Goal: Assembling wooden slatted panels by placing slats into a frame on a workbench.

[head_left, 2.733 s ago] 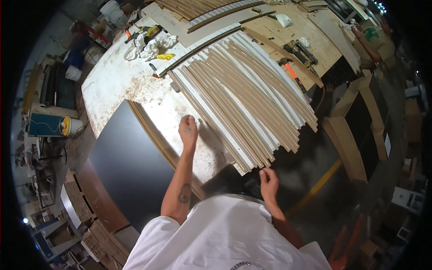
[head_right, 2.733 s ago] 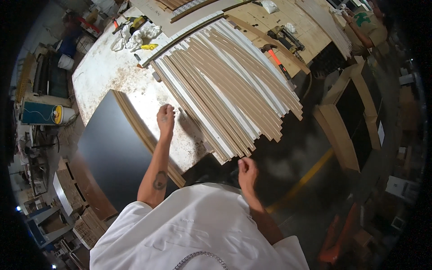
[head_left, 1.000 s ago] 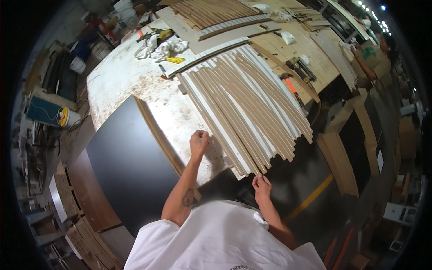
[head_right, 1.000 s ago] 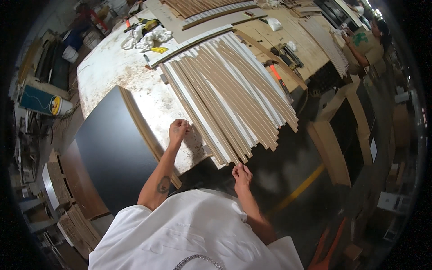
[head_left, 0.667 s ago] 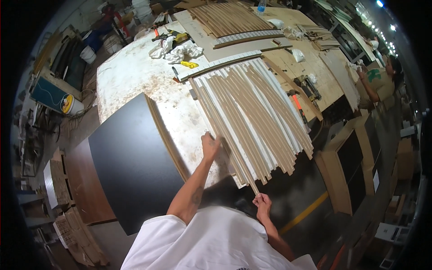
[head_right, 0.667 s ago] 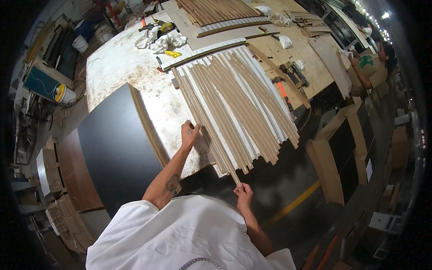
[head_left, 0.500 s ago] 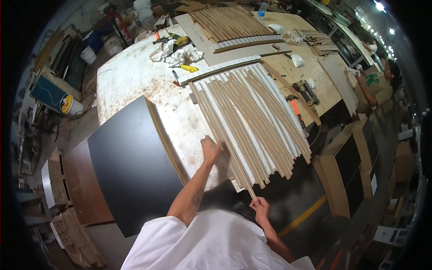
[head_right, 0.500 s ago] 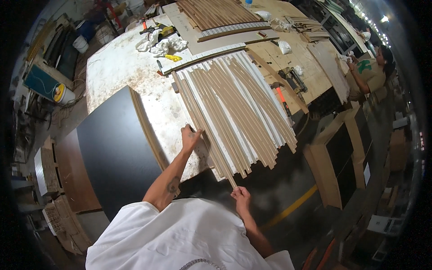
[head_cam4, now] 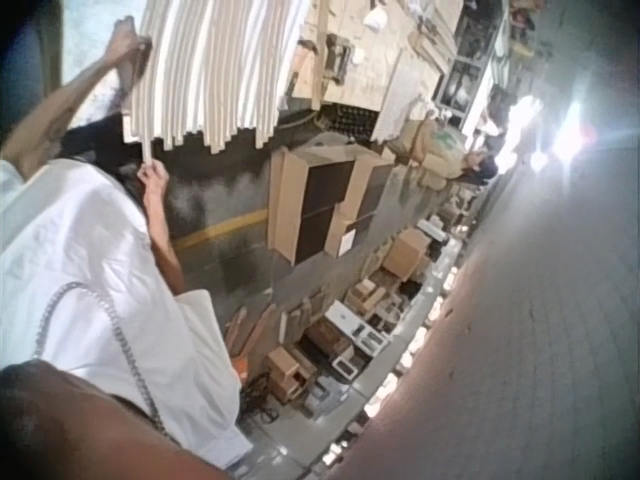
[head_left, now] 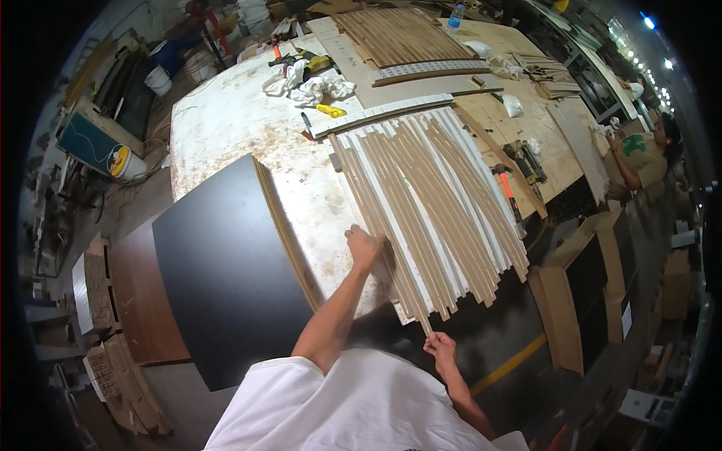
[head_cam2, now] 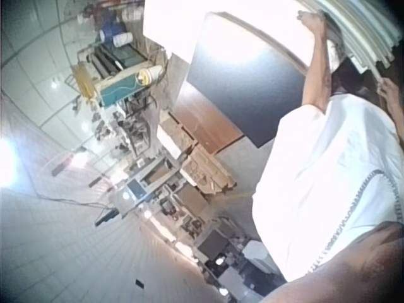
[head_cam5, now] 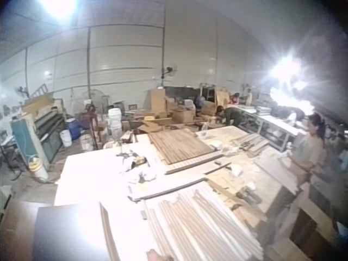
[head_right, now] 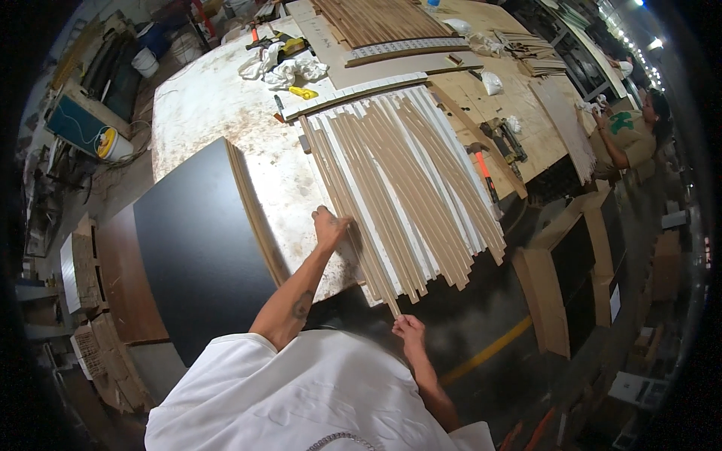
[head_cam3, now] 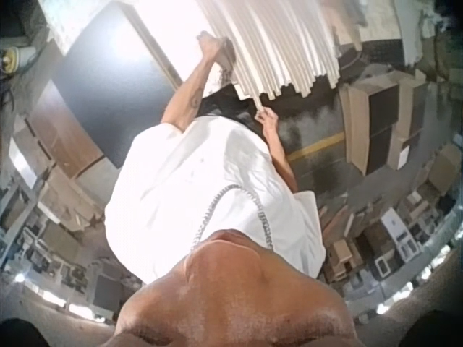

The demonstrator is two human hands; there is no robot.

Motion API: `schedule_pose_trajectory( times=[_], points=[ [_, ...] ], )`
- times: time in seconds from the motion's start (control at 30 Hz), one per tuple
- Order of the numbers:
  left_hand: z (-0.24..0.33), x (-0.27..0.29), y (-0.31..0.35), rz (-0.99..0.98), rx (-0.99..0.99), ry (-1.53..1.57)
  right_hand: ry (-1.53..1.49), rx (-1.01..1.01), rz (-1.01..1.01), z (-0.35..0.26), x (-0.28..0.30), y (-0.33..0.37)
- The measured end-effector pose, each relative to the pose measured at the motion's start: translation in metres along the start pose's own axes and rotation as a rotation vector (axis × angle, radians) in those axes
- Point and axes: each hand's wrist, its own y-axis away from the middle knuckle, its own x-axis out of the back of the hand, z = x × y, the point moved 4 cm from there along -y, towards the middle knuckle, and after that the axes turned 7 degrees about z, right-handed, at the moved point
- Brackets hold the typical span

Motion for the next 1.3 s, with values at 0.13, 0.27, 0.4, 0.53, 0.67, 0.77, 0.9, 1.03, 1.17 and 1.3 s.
schedule_pose_trajectory(
  times=[0.13,0.27,0.4,0.53,0.67,0.77,0.9,1.03,1.17,1.3],
  points=[
    [-0.003,0.001,-0.01,-0.002,-0.018,-0.04,-0.024,0.016,0.016,0.004,-0.003,0.001],
    [-0.003,-0.004,-0.021,-0.01,-0.022,-0.053,-0.06,-0.006,0.05,0.008,-0.012,-0.009],
    [-0.012,-0.007,-0.059,-0.007,-0.139,-0.097,-0.058,-0.002,0.032,-0.012,-0.046,-0.023],
    [-0.017,-0.005,-0.073,0.022,-0.056,-0.066,-0.087,-0.058,0.12,-0.007,-0.059,-0.019],
    [0.002,-0.007,-0.063,0.036,-0.089,-0.111,-0.123,0.048,0.156,-0.011,-0.06,-0.024],
    [-0.005,0.006,-0.062,0.113,-0.151,-0.057,-0.154,-0.024,0.102,-0.023,-0.068,-0.017],
    [0.008,0.016,-0.038,-0.127,-0.078,-0.104,-0.153,0.042,0.007,-0.02,-0.03,-0.013],
    [-0.025,0.019,-0.019,-0.063,-0.051,-0.056,-0.314,0.105,0.053,-0.029,-0.009,-0.003],
    [-0.034,0.018,0.008,-0.129,0.049,0.014,-0.325,0.079,0.077,-0.026,-0.002,-0.017],
    [-0.025,0.011,0.022,-0.033,-0.056,0.02,-0.205,0.172,0.077,-0.02,0.005,-0.013]
  ],
)
